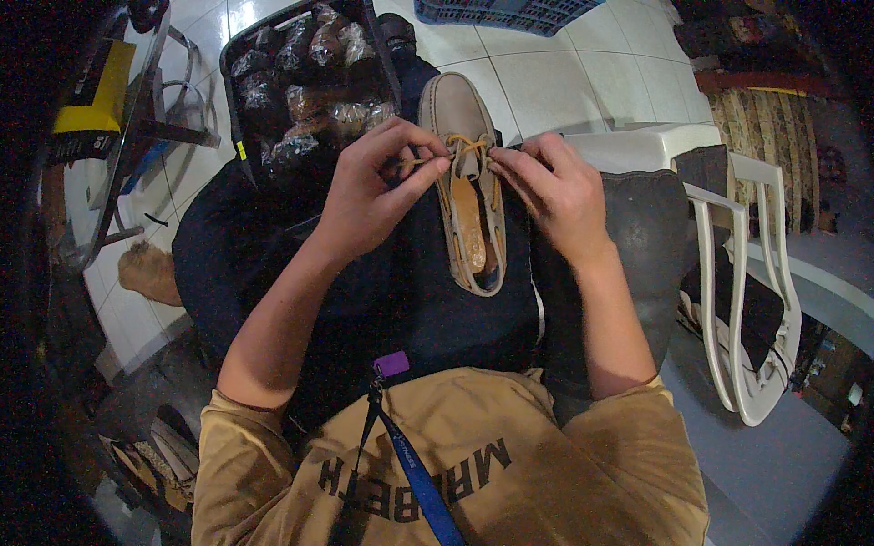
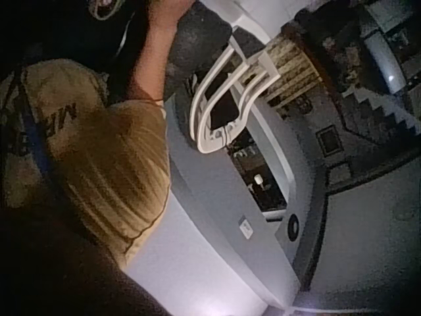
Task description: The recorder is shown lacing or tying the leather laces of a boat shoe.
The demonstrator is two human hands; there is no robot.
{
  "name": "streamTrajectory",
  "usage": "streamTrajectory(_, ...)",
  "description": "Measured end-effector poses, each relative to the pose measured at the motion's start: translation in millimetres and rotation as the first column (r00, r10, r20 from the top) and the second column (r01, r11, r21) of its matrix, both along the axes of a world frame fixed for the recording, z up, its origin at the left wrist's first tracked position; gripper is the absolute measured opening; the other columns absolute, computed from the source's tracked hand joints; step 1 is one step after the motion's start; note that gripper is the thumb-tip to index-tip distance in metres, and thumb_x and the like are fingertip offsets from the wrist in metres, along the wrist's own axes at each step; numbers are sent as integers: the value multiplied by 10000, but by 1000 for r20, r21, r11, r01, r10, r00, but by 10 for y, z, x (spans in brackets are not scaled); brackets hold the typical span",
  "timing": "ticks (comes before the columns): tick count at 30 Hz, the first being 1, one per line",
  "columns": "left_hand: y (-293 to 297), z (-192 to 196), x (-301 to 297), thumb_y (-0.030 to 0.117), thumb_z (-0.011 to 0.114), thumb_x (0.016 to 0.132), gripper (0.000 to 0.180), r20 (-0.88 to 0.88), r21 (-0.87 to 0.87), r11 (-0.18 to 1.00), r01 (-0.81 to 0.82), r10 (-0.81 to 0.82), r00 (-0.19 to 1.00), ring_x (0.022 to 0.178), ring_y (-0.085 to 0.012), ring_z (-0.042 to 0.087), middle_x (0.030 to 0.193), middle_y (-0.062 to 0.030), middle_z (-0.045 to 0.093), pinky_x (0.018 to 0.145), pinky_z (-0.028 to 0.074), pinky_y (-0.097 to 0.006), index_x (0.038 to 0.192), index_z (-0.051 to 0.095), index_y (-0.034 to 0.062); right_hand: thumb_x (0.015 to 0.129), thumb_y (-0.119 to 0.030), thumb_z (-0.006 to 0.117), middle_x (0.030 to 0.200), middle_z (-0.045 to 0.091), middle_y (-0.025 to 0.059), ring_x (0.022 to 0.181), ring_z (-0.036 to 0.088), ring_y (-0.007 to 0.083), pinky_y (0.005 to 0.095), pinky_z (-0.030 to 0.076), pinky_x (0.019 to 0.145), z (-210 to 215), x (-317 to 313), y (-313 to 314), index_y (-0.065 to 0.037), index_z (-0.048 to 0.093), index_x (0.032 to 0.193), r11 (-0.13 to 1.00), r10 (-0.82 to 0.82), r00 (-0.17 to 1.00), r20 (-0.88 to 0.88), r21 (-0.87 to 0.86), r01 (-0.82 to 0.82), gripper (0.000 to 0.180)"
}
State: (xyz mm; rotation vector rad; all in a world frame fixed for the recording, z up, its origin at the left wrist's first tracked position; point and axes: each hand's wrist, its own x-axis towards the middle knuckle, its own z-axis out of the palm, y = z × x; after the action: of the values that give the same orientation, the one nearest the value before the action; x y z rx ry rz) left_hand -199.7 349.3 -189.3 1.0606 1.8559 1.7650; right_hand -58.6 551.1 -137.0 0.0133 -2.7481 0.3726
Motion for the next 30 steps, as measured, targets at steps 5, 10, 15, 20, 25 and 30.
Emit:
streamTrajectory(5, -1, -1, 4, 68, 794, 918, 137, 18, 4, 1000, -1, 1, 1000, 713, -73, 442, 885, 11, 604, 650, 385, -247, 1044, 749, 46, 897, -150, 788, 905, 633, 92, 824, 660, 289, 407, 535, 709, 55, -65, -18, -69, 748, 1048, 1000, 18, 1000, 25, -13, -18, 176)
streamTrajectory(10, -4, 42, 11, 69, 794, 919, 132, -2, -11, 1000, -2, 2, 1000, 708, -70, 437, 886, 8, 604, 648, 385, -247, 1041, 749, 43, 919, -149, 774, 914, 638, 112, 866, 660, 317, 429, 536, 762, 54, -58, 22, -27, 720, 1008, 994, 15, 991, 135, -113, 1, 160)
streamTrajectory(15, 2, 29, 15, 78, 799, 913, 139, 23, -5, 1000, -3, 3, 1000, 700, -74, 448, 880, -1, 604, 641, 391, -247, 1038, 748, 43, 895, -151, 807, 916, 676, 119, 837, 686, 309, 406, 545, 739, 66, -17, 13, -11, 721, 1024, 974, -13, 990, 139, -222, 44, 209)
streamTrajectory(20, -9, 24, 2, 88, 800, 916, 143, -12, -11, 1000, -7, 7, 1000, 714, -75, 475, 884, -3, 611, 650, 409, -247, 1035, 744, 31, 872, -137, 829, 940, 701, 112, 840, 709, 292, 384, 559, 734, 97, 3, 8, -18, 732, 1063, 979, -24, 995, 96, -200, 42, 245)
streamTrajectory(25, -19, 27, -4, 99, 804, 916, 152, 0, -33, 999, 0, 0, 1000, 720, -80, 487, 894, -7, 616, 658, 421, -252, 1034, 744, 23, 872, -116, 828, 1001, 704, 124, 844, 716, 292, 374, 567, 738, 57, 27, 18, -22, 725, 1123, 979, -10, 998, 67, -202, 23, 287)
streamTrajectory(30, -20, 33, -15, 129, 821, 885, 188, -23, -9, 1000, -5, 5, 1000, 682, -170, 508, 886, -65, 600, 640, 450, -319, 1041, 754, 50, 836, -62, 819, 1110, 695, 150, 988, 705, 336, 403, 567, 853, 39, 32, -14, -31, 700, 1206, 986, -27, 999, 16, -162, 30, 389)
